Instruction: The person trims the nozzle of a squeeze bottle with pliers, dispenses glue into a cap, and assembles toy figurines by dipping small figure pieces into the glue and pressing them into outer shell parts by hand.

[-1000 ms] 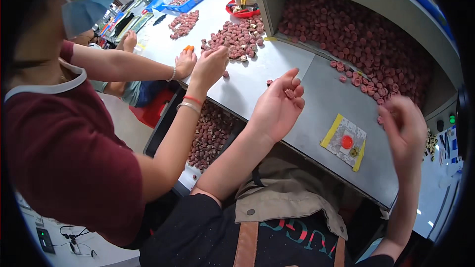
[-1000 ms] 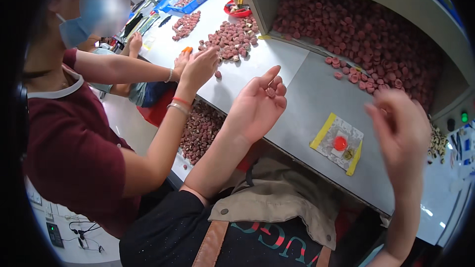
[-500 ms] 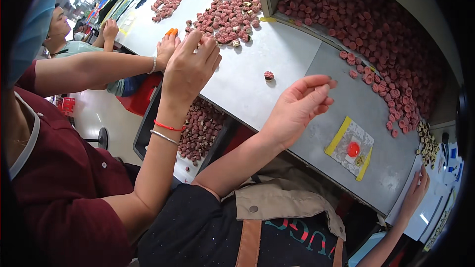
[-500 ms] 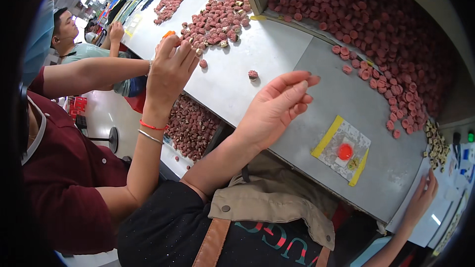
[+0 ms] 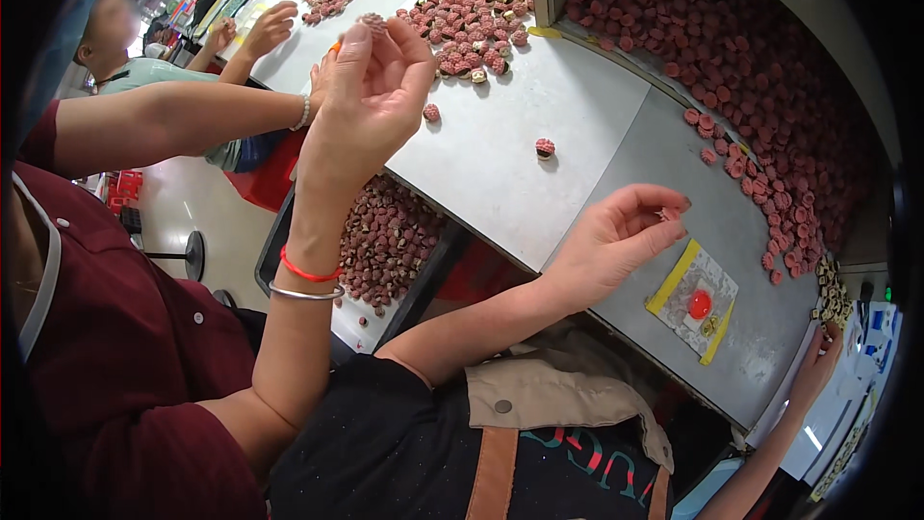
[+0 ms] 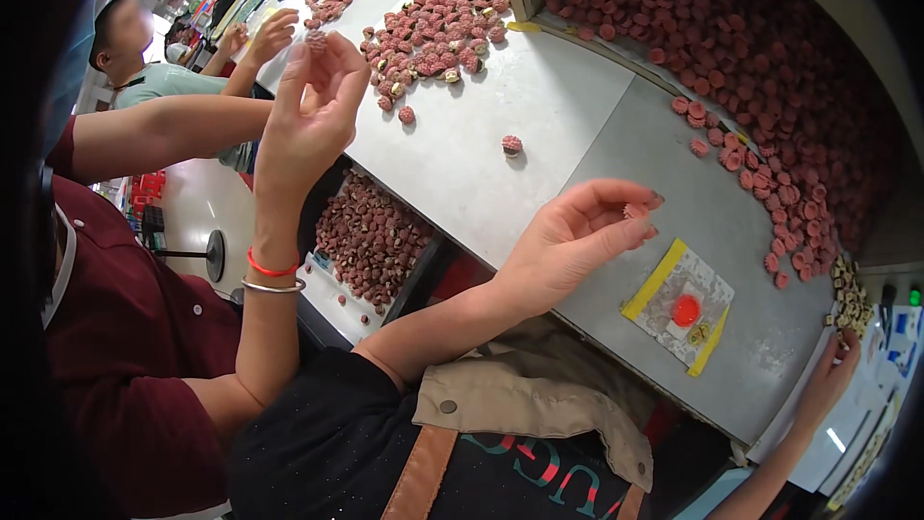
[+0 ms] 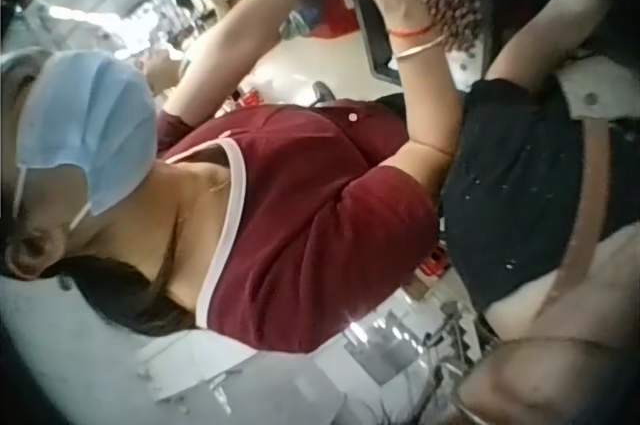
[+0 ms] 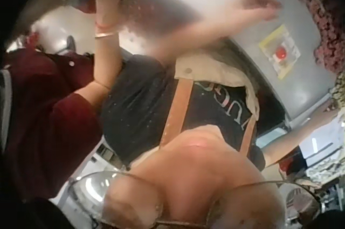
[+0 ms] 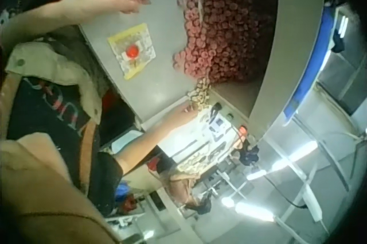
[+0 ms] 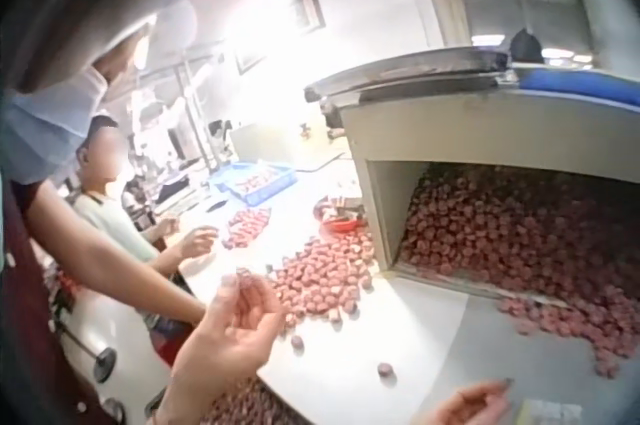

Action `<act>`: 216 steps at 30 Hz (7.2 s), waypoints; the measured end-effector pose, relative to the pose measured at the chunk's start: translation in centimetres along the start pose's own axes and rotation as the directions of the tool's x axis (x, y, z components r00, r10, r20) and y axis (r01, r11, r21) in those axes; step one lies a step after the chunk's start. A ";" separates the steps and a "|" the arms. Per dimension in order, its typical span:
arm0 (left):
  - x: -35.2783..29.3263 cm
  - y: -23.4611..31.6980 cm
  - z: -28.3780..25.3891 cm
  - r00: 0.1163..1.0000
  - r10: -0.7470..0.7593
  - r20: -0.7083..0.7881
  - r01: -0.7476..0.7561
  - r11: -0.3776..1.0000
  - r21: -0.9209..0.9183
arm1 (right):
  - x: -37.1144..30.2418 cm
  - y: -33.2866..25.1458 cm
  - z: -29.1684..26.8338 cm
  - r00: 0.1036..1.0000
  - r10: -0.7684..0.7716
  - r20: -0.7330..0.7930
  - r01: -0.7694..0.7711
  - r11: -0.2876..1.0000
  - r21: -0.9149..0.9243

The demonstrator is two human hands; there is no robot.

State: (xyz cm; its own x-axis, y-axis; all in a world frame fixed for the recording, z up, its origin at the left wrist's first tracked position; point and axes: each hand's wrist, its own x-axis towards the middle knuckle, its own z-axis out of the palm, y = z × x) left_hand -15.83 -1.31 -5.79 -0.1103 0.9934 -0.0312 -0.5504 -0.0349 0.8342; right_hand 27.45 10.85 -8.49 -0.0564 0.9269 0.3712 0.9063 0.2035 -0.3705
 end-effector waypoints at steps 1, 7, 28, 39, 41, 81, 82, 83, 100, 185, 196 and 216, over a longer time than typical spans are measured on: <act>0.0 0.0 0.0 1.000 0.001 0.005 -0.001 1.000 0.000 | 0.4 -0.6 -0.1 0.999 0.019 0.033 -0.019 1.000 -0.004; -0.3 0.0 0.4 0.999 -0.007 0.043 0.007 1.000 -0.013 | 0.4 -0.1 0.1 0.999 0.033 -0.027 -0.033 0.999 0.031; 0.8 -3.6 4.5 0.989 -0.109 0.103 0.121 0.985 -0.120 | -2.2 -13.4 1.0 0.967 -0.174 0.188 0.086 0.911 0.403; 1.5 -4.7 4.6 0.972 -0.164 0.171 0.203 0.949 -0.242 | -2.3 -13.2 -0.5 0.964 -0.154 0.217 0.071 0.935 0.347; 1.5 -4.5 4.3 0.972 -0.167 0.167 0.203 0.950 -0.236 | -2.1 -13.6 -0.8 0.963 -0.148 0.227 0.069 0.943 0.326; 1.0 -4.9 3.4 0.977 -0.165 0.133 0.195 0.946 -0.258 | -1.1 -15.6 -1.0 0.840 -0.328 0.433 0.299 0.945 0.135; 1.0 -4.9 3.4 0.982 -0.152 0.112 0.176 0.953 -0.248 | -1.2 -15.9 -1.1 0.852 -0.295 0.433 0.264 0.955 0.132; 1.0 -4.8 3.2 0.977 -0.159 0.139 0.189 0.951 -0.245 | -1.2 -16.2 -1.0 0.863 -0.260 0.433 0.228 0.966 0.125; 0.5 -5.0 3.2 0.978 -0.052 0.201 0.092 0.976 -0.195 | -1.5 -16.3 -0.8 0.857 -0.290 0.425 0.271 0.957 0.106; -0.7 -3.9 3.8 0.980 -0.073 0.185 0.079 0.997 -0.023 | -4.6 -21.1 0.9 0.881 -0.196 0.432 -0.243 0.595 0.766; -0.6 -4.3 4.0 0.975 -0.074 0.212 0.073 0.997 0.012 | -4.9 -23.3 0.7 0.923 -0.363 0.132 0.206 0.752 0.627; -0.7 -5.0 4.6 0.976 0.073 0.203 -0.105 0.982 0.155 | -1.7 -22.9 1.2 0.673 -0.725 0.145 0.597 0.649 0.472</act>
State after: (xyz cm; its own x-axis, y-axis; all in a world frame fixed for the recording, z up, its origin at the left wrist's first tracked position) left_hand -9.19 -1.32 -7.44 0.0203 0.9897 0.1420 -0.4006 -0.1221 0.9081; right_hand 6.28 5.01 -1.61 -0.7562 0.5219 0.3948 0.3565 0.8345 -0.4202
